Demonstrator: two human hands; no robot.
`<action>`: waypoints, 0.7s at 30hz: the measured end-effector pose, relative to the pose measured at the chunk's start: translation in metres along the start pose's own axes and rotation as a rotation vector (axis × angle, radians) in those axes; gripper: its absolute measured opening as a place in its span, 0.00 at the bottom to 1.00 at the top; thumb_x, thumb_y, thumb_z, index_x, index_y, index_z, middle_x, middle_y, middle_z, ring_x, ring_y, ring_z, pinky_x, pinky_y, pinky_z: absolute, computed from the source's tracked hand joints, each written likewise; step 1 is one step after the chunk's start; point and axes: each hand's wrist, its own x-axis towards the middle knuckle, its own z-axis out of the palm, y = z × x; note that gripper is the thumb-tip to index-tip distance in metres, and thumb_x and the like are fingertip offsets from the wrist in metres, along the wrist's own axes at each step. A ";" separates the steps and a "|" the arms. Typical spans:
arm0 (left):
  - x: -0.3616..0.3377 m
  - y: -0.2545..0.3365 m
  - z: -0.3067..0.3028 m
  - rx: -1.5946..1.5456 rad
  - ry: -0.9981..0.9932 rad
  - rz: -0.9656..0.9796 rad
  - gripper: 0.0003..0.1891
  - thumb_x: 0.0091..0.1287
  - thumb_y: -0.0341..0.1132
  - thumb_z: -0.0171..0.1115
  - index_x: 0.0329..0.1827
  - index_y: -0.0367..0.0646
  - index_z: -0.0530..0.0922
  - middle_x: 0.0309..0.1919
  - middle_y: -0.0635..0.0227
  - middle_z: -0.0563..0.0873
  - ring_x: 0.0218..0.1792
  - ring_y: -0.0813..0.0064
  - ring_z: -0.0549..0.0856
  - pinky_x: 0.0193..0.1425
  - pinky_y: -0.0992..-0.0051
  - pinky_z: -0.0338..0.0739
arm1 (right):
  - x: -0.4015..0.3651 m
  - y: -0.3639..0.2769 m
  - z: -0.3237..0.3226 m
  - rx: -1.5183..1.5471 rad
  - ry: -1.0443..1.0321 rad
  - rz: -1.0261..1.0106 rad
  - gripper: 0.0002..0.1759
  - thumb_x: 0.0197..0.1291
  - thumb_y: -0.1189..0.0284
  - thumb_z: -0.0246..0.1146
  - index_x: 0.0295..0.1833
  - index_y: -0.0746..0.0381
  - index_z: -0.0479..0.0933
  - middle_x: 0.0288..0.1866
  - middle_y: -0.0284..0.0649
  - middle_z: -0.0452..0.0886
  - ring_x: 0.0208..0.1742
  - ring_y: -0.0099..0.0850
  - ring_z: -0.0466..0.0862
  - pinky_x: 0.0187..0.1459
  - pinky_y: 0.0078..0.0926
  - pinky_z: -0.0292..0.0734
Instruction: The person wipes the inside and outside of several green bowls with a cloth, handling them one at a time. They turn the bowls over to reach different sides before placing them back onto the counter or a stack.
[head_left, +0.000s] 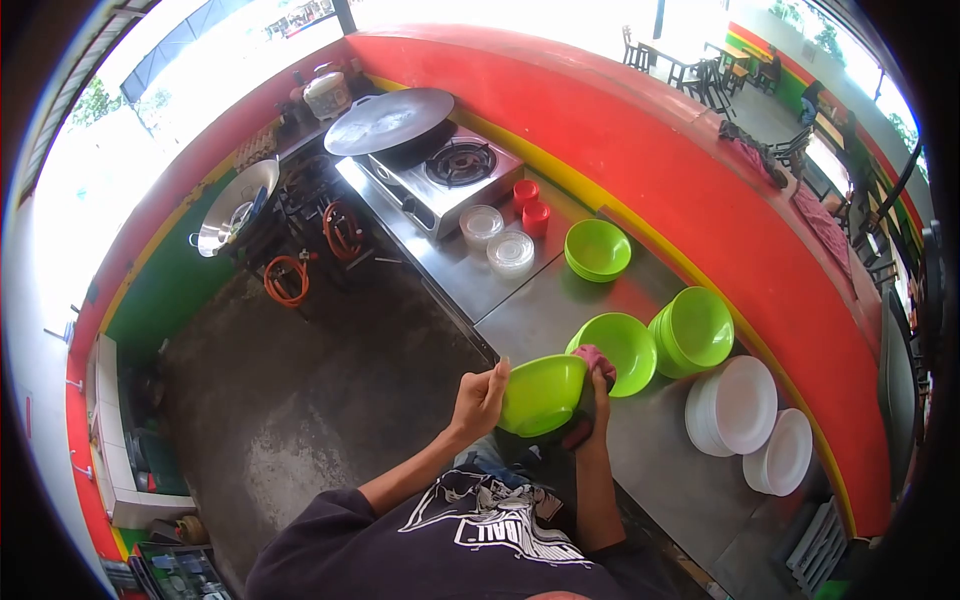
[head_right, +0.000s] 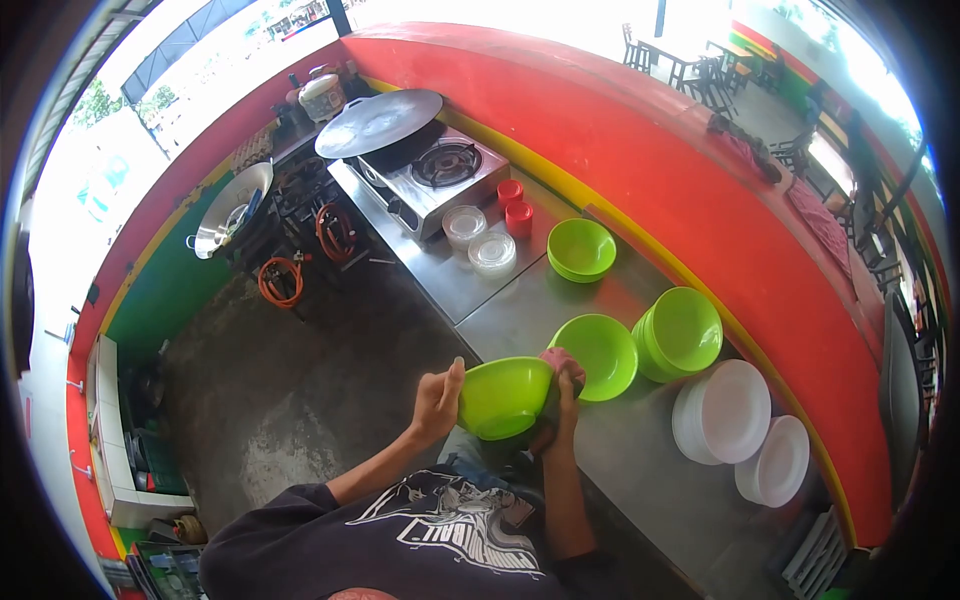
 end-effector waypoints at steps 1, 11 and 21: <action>-0.001 0.000 -0.005 0.037 -0.032 0.041 0.29 0.84 0.45 0.49 0.23 0.33 0.72 0.13 0.75 0.66 0.18 0.86 0.65 0.22 0.76 0.59 | 0.002 0.002 -0.005 0.075 -0.092 0.020 0.19 0.77 0.59 0.56 0.64 0.58 0.71 0.53 0.37 0.80 0.52 0.32 0.82 0.55 0.34 0.81; 0.025 0.006 0.025 -0.069 0.061 0.082 0.20 0.76 0.38 0.46 0.64 0.38 0.75 0.62 0.53 0.79 0.59 0.67 0.81 0.64 0.70 0.73 | -0.022 -0.012 -0.011 0.182 0.007 -0.327 0.18 0.77 0.59 0.53 0.61 0.60 0.71 0.57 0.43 0.77 0.56 0.42 0.82 0.66 0.48 0.75; 0.052 -0.027 0.063 -0.234 -0.531 -0.227 0.33 0.73 0.31 0.42 0.83 0.37 0.53 0.72 0.54 0.73 0.71 0.66 0.73 0.76 0.71 0.63 | -0.022 -0.048 -0.055 -0.282 0.129 -0.886 0.06 0.68 0.77 0.60 0.44 0.69 0.79 0.41 0.35 0.82 0.43 0.26 0.81 0.57 0.28 0.76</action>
